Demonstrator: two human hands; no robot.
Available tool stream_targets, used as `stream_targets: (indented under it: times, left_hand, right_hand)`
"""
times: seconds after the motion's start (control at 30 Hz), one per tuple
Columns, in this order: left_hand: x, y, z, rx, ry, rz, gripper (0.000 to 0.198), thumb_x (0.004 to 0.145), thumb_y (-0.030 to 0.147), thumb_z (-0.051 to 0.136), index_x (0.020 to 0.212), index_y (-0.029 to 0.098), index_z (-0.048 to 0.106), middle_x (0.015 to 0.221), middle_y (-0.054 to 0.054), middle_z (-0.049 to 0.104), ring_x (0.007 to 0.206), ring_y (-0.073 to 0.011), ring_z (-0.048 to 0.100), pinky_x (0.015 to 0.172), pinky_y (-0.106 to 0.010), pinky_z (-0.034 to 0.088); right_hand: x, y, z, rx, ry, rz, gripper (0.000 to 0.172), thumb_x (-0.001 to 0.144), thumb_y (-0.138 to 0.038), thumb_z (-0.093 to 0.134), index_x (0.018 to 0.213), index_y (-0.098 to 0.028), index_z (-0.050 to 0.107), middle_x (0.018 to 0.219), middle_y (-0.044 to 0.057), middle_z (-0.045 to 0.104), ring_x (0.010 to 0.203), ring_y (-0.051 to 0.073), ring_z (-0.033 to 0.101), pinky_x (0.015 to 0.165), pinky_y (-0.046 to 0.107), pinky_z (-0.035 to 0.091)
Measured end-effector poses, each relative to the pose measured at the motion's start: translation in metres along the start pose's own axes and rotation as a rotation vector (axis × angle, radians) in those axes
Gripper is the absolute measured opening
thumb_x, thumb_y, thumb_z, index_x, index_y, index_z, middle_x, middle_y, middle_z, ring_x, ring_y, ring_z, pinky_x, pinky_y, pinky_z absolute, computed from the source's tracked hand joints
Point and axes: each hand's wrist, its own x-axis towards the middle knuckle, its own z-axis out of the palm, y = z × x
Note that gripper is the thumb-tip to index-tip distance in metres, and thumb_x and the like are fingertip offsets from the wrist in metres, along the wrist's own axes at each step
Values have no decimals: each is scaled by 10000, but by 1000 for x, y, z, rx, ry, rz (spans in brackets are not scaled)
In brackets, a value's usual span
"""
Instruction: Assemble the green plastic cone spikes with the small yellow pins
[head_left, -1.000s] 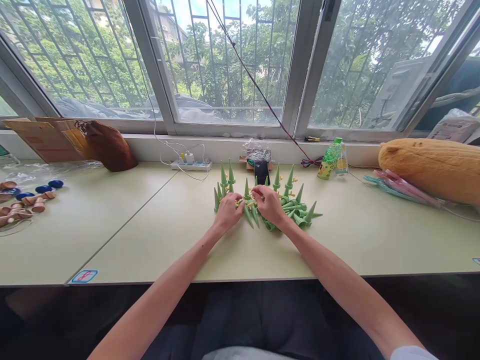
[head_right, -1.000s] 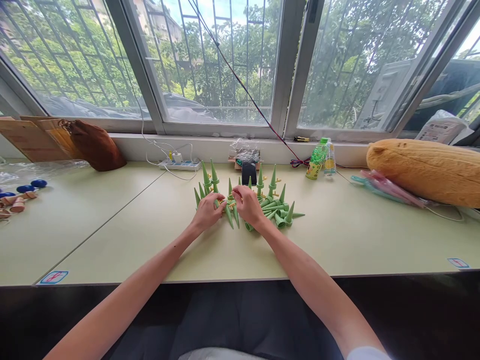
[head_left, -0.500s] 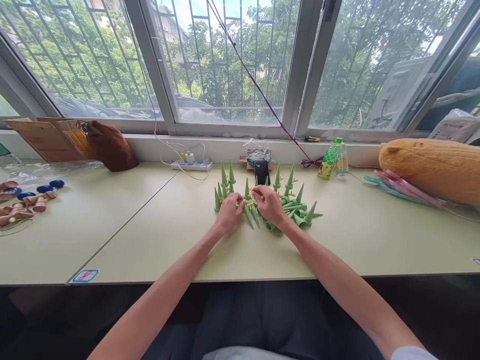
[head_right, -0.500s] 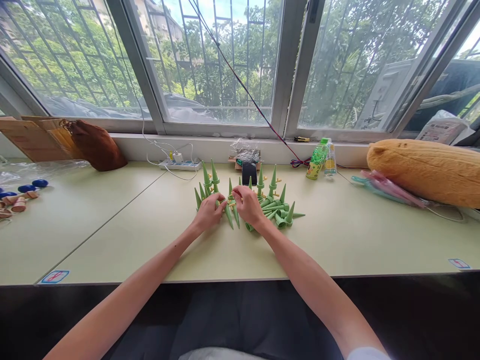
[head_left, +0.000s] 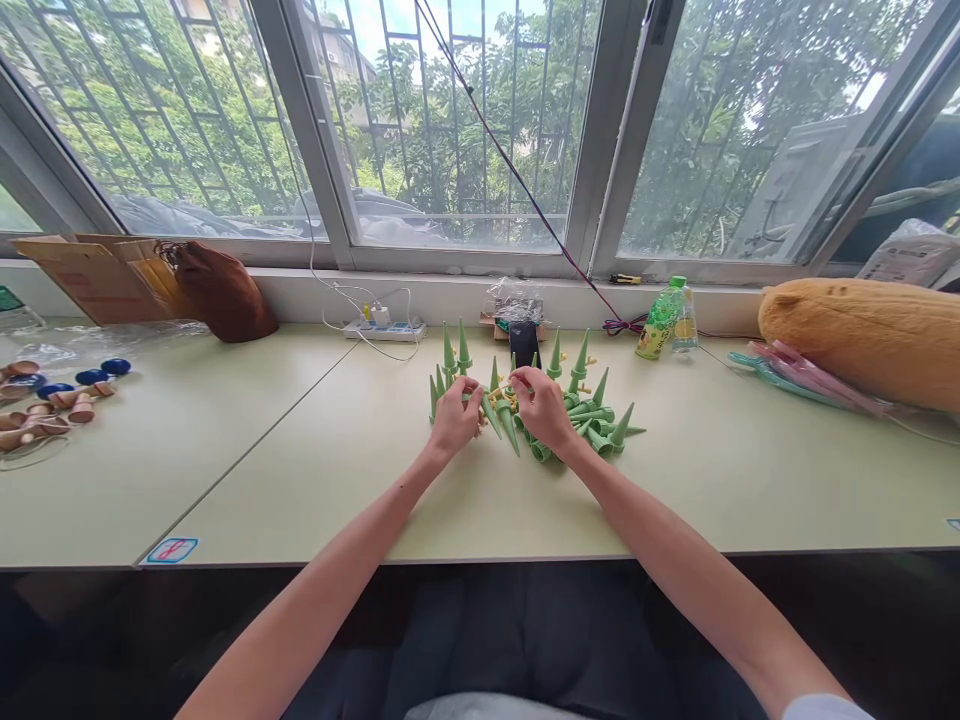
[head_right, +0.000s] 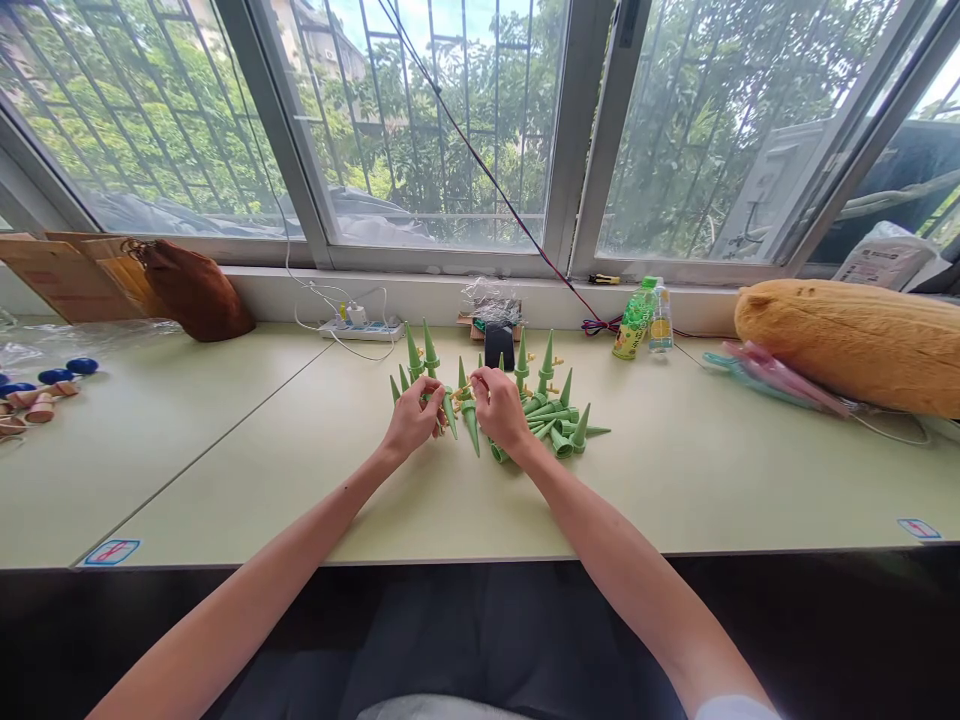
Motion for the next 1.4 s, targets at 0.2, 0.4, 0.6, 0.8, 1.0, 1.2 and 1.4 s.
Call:
stream_targets:
  times: [0.2, 0.4, 0.6, 0.8, 1.0, 1.2, 1.4]
  left_hand:
    - [0, 0, 1, -54, 0, -10, 244, 875, 429, 520, 858, 189, 487, 750, -8, 592, 419, -91, 545, 323, -209, 419]
    - [-1, 3, 1, -64, -6, -17, 266, 866, 451, 531, 858, 189, 489, 721, -2, 587, 430, -101, 553, 332, -215, 440]
    - [-2, 4, 1, -68, -12, 2, 296, 851, 486, 539, 849, 193, 496, 716, -5, 585, 450, -118, 572, 346, -228, 458]
    - [-2, 4, 1, -55, -1, 30, 299, 847, 487, 545, 857, 191, 505, 723, -1, 583, 429, -113, 566, 354, -233, 461]
    - [-3, 5, 1, -43, 7, 59, 300, 857, 478, 543, 859, 179, 524, 805, -16, 600, 416, -102, 569, 366, -240, 466]
    - [-2, 3, 1, 15, 13, 104, 298, 844, 432, 580, 983, 169, 578, 923, -55, 646, 459, -90, 577, 395, -227, 479]
    - [-2, 2, 3, 124, 20, 236, 388, 765, 346, 674, 1095, 164, 581, 1033, -83, 628, 648, -104, 604, 560, -235, 550]
  right_hand:
    - [0, 0, 0, 10, -6, -4, 237, 970, -296, 385, 912, -185, 586, 864, 71, 620, 777, 183, 564, 664, 280, 425]
    - [-1, 1, 1, 21, -41, 6, 226, 961, -289, 403, 917, -181, 596, 864, 71, 621, 793, 185, 574, 671, 279, 423]
    - [-1, -1, 2, 47, -80, -3, 207, 950, -270, 418, 911, -184, 602, 857, 62, 634, 802, 186, 577, 724, 293, 427]
    - [-1, 3, 4, 73, -107, -6, 206, 943, -276, 430, 909, -182, 610, 886, 66, 641, 806, 184, 580, 705, 284, 425]
    - [-1, 3, 5, 71, -133, -20, 195, 930, -276, 447, 902, -179, 613, 866, 61, 639, 801, 179, 574, 710, 278, 421]
    - [-2, 2, 4, 94, -145, -6, 201, 932, -285, 439, 910, -178, 607, 830, 51, 643, 765, 172, 573, 695, 271, 416]
    - [-2, 0, 3, 102, -130, 0, 202, 932, -277, 433, 892, -179, 604, 808, 40, 642, 710, 159, 554, 669, 264, 409]
